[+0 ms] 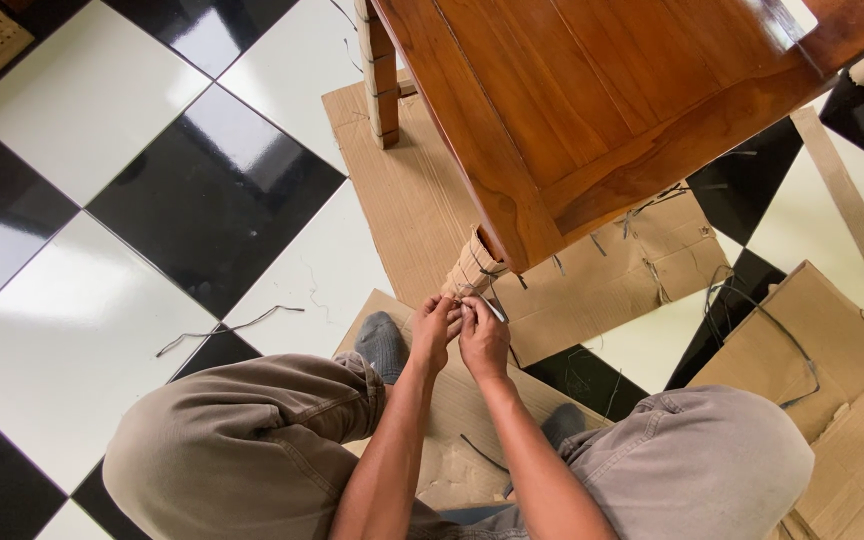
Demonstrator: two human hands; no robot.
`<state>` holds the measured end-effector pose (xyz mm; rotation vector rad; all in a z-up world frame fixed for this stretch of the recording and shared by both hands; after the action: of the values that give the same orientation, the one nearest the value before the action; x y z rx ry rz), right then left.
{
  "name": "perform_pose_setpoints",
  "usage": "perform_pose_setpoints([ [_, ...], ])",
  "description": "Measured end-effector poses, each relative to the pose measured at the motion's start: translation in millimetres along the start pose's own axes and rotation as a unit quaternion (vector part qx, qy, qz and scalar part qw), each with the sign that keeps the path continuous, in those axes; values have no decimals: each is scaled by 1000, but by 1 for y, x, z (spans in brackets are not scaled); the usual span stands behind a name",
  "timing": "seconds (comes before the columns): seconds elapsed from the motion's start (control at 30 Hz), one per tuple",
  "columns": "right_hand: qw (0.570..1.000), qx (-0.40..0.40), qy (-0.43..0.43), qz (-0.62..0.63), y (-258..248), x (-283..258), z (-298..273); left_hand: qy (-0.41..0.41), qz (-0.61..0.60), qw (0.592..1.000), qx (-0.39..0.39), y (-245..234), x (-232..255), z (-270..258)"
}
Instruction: Wrap the legs of a wooden table with cardboard and secure them with ties.
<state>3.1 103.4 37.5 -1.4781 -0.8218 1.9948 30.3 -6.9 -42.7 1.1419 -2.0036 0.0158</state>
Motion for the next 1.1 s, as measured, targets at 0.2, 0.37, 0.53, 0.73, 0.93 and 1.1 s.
perform_pose_setpoints([
  [0.2, 998, -18, 48, 45, 7, 12, -2, -35, -21, 999, -7, -7, -27, 16],
  [0.37, 997, 5, 45, 59, -2, 4, -1, 74, 38, 996, 23, -5, -2, -2],
  [0.53, 998, 25, 25, 43, -12, -7, -1, 135, 132, 981, 34, -16, 8, -7],
  [0.73, 999, 32, 0, 13, -13, -5, -1, 153, 202, 966, 49, -12, 22, -26],
  [0.93, 1000, 25, -15, 4, -16, -11, 0, 193, 275, 941, 37, -2, 40, -40],
  [1.1, 999, 17, -11, 25, -14, -3, 1, 223, 254, 941, 31, 4, 48, -44],
])
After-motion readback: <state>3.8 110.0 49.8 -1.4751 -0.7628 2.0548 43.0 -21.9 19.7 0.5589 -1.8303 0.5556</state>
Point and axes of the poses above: each hand's wrist, its own z-axis towards the middle knuckle, its own y-axis out of the palm, x = y × z, the point moved 7 cm from there along z, towards the middle knuckle, and after that the axes turned 7 degrees about -z, right-handed, at the moved point
